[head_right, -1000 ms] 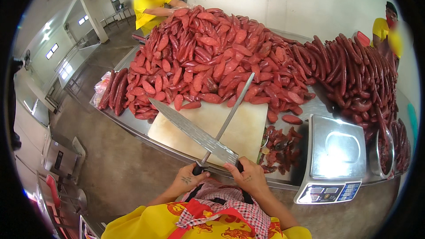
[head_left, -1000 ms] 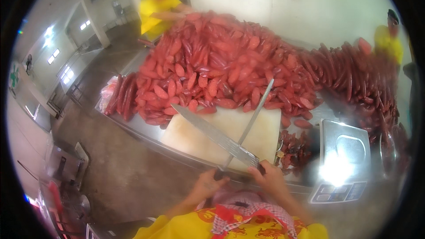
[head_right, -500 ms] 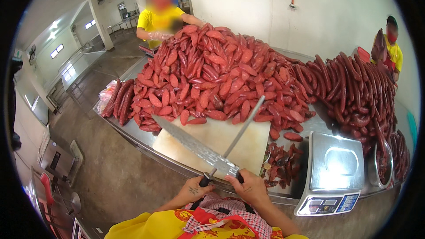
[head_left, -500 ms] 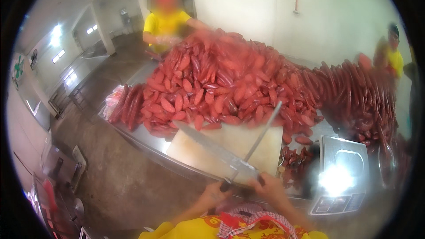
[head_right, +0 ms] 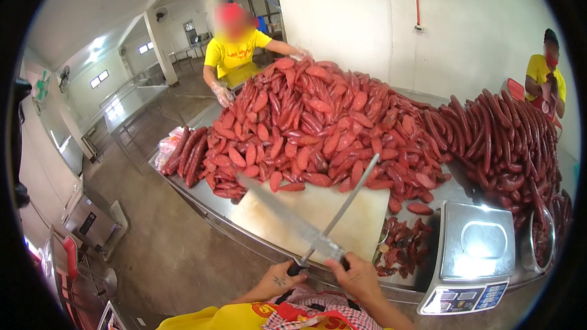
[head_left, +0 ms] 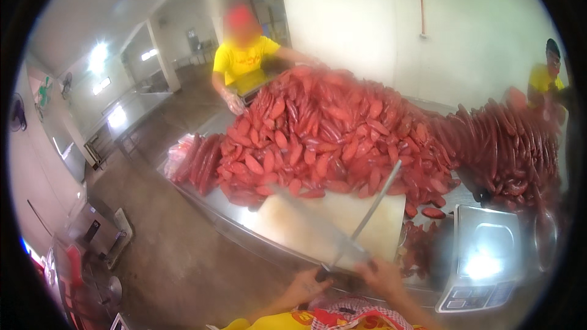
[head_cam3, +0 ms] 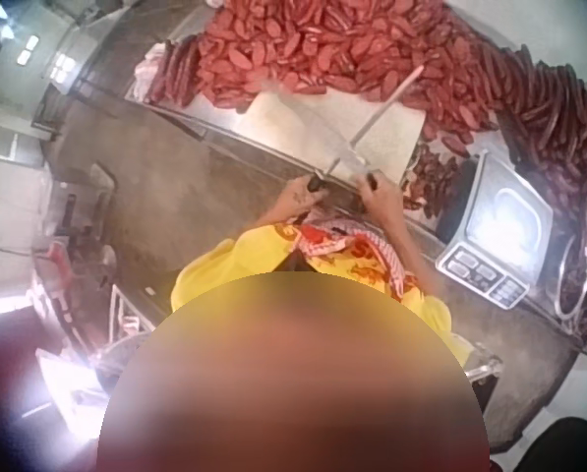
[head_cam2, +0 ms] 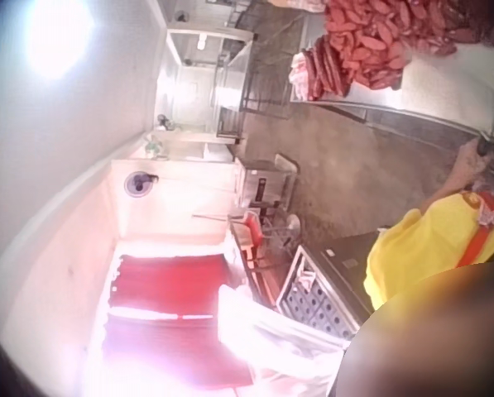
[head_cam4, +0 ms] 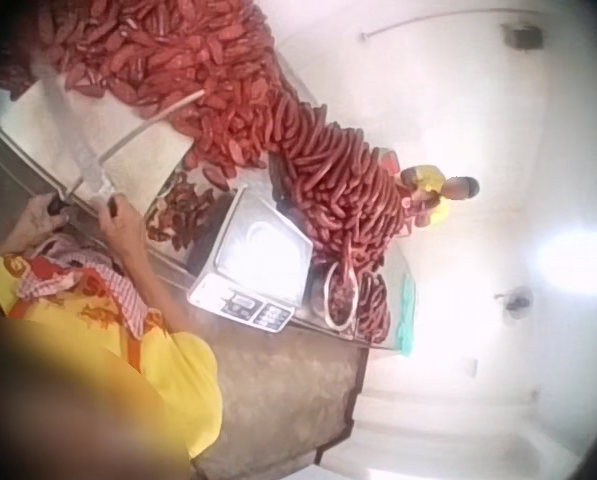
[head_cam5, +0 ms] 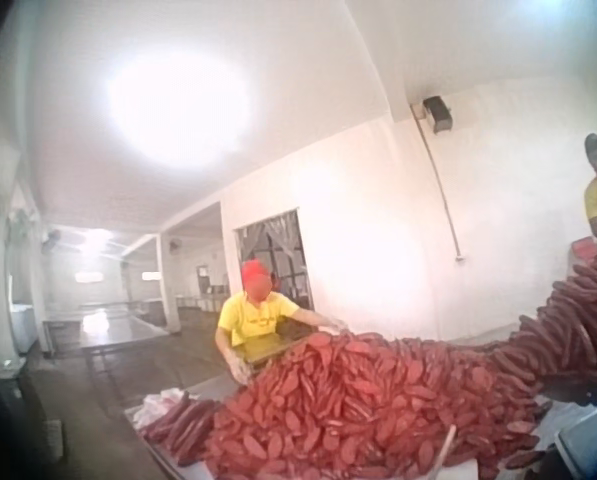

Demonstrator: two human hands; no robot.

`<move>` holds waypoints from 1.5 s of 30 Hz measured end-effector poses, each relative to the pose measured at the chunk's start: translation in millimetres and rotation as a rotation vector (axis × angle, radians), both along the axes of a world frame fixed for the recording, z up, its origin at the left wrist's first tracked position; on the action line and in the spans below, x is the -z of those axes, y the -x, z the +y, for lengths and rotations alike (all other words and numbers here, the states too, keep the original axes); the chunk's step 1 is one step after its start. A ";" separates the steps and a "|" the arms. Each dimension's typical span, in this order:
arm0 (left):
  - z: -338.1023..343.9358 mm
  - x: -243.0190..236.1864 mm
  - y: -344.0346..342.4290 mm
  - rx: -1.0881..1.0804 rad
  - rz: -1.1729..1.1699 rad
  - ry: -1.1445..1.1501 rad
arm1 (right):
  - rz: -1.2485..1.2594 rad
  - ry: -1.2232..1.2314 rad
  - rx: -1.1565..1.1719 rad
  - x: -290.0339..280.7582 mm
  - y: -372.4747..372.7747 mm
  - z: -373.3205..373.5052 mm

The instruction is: The person slices long pieces of red meat into smaller segments on a white cutting board using a knife. The cut pieces are gathered and moved to a pile on the table. The person also uses a sharpening steel to sharpen the knife during the process.

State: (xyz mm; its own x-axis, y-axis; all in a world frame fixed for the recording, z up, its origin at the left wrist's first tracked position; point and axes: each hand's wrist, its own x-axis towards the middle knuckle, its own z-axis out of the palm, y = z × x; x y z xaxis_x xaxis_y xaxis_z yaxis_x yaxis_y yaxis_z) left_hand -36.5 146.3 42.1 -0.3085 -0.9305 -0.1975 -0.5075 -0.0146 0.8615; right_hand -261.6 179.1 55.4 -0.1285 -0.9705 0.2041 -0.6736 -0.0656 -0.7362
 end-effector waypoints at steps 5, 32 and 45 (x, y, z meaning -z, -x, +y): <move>11.1 -15.4 -5.1 -0.047 -0.090 0.050 | -0.026 -0.103 0.070 9.0 8.1 -3.5; 10.1 -2.3 3.2 0.035 -0.153 -0.030 | 0.159 0.028 0.030 10.9 -4.3 4.1; 7.1 7.8 6.2 0.040 -0.018 -0.060 | 0.104 -0.013 -0.033 17.8 -0.9 10.0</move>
